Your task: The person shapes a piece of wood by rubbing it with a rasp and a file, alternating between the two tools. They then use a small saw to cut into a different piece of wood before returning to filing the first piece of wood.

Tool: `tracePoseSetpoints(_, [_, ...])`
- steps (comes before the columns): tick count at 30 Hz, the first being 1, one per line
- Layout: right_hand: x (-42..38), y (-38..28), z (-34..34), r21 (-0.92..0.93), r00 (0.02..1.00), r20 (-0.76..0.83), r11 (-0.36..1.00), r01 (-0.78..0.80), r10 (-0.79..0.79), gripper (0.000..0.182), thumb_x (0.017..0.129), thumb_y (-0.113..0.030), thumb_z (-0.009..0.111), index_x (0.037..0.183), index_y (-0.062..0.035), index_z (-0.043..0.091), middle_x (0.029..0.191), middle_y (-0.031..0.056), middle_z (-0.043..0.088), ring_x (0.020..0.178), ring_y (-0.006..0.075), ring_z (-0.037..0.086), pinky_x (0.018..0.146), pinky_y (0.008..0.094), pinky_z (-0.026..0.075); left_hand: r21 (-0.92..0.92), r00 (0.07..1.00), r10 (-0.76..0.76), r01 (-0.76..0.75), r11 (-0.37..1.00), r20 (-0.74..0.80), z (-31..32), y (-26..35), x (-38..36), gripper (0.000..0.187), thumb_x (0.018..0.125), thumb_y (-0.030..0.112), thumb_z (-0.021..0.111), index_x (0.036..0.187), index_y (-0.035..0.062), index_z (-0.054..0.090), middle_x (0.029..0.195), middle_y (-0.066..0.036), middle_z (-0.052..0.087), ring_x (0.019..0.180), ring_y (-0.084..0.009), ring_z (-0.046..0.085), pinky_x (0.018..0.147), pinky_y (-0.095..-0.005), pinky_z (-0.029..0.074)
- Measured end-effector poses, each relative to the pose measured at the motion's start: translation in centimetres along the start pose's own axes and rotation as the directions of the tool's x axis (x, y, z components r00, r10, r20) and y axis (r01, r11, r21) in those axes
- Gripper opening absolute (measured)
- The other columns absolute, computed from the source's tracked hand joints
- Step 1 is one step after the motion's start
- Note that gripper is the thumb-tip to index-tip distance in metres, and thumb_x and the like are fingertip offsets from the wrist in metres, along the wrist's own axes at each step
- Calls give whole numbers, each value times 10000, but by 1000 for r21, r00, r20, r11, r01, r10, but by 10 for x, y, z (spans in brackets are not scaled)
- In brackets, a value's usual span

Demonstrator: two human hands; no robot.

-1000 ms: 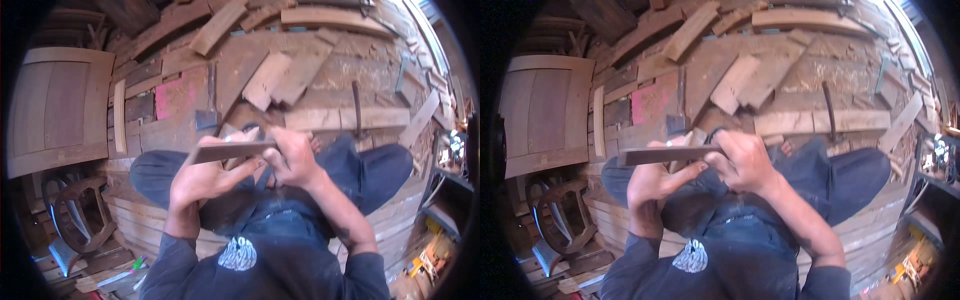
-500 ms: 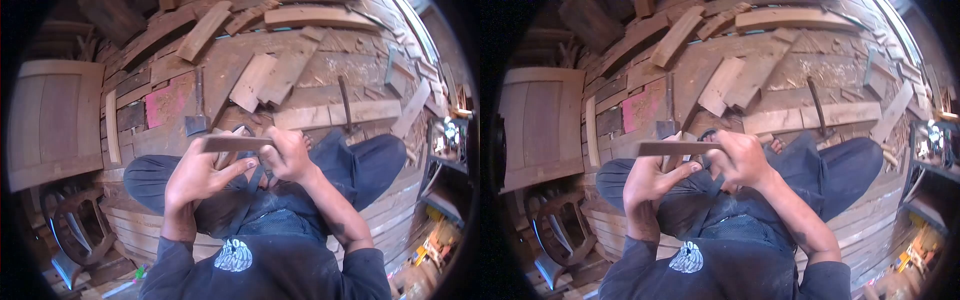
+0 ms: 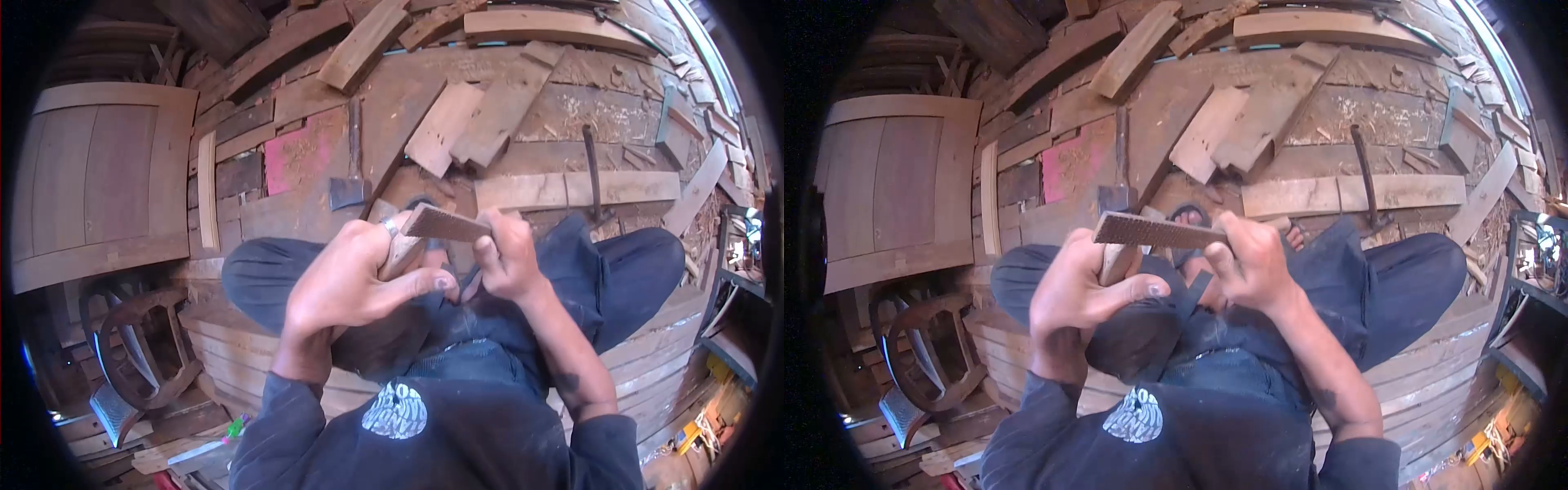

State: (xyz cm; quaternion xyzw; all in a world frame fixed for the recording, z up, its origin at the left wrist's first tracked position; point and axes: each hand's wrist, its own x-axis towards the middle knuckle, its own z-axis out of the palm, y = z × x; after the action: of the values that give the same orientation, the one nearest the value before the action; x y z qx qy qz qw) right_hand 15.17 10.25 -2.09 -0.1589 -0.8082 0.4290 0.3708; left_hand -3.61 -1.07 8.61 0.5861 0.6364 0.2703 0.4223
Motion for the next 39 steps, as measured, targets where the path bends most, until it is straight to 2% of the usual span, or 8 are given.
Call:
tracePoseSetpoints(6, [-20, -3, 4, 40, 999, 32, 999, -27, 26, 281, 974, -282, 673, 961, -11, 603, 730, 168, 616, 682, 388, 662, 603, 450, 505, -62, 997, 23, -27, 998, -67, 9, 3, -1, 445, 814, 333, 923, 1045, 10, 722, 675, -5, 399, 648, -110, 332, 552, -350, 300])
tracePoseSetpoints(17, [-17, -9, -3, -34, 996, -14, 995, -90, 90, 271, 967, -280, 695, 949, -27, 599, 728, 166, 627, 661, 391, 666, 576, 461, 505, -103, 991, 21, -35, 994, -135, 19, -22, 6, 574, 742, 327, 973, 1152, 12, 722, 842, 55, 523, 803, -96, 435, 700, -299, 408])
tracePoseSetpoints(21, [-19, -1, 9, -2, 992, -61, 994, -110, 110, 288, 1020, -300, 641, 939, -26, 611, 739, 185, 641, 660, 397, 669, 582, 468, 495, 17, 992, -129, 129, 991, -14, 14, -1, 2, 599, 852, 375, 882, 1253, -20, 677, 869, -147, 664, 768, -226, 611, 750, -390, 522])
tracePoseSetpoints(26, [-41, 29, -24, -20, 823, -196, 837, -547, 533, 327, 1076, -318, 564, 1015, -3, 629, 727, 214, 623, 684, 409, 683, 597, 460, 496, -27, 997, -65, 63, 998, -42, -7, -13, 7, 414, 849, 289, 890, 1000, -6, 642, 672, -60, 586, 614, -148, 561, 600, -317, 454])
tracePoseSetpoints(30, [-10, -9, -31, -65, 944, -139, 948, -311, 300, 308, 1067, -313, 597, 1014, -10, 615, 689, 206, 621, 644, 417, 673, 567, 473, 493, -12, 979, -76, 75, 997, -191, -3, -17, 14, 341, 875, 245, 868, 952, 10, 633, 652, -39, 590, 607, -93, 573, 571, -283, 443])
tracePoseSetpoints(34, [-14, -16, -8, -201, 973, -8, 953, -226, 229, 319, 1040, -331, 649, 957, -30, 583, 655, 194, 631, 612, 412, 670, 532, 493, 493, 152, 934, -278, 315, 937, -222, 11, -34, 17, 263, 939, 182, 786, 1063, -22, 678, 734, -86, 681, 736, -136, 644, 693, -343, 525])
tracePoseSetpoints(35, [-16, -12, -3, -239, 971, 28, 945, -224, 237, 318, 1036, -329, 653, 946, -34, 576, 656, 192, 636, 614, 410, 673, 532, 492, 498, 64, 933, -285, 305, 950, -218, 15, -38, 17, 404, 940, 271, 773, 995, -116, 671, 830, -287, 706, 822, -470, 712, 706, -464, 536])
tracePoseSetpoints(39, [-15, 4, 4, -330, 951, 79, 908, -259, 300, 336, 1043, -357, 633, 933, -46, 568, 674, 187, 657, 625, 418, 678, 534, 507, 513, -133, 934, -235, 205, 970, -268, 33, -48, 25, 340, 940, 200, 726, 1086, -100, 662, 960, -308, 703, 921, -475, 702, 811, -474, 537])
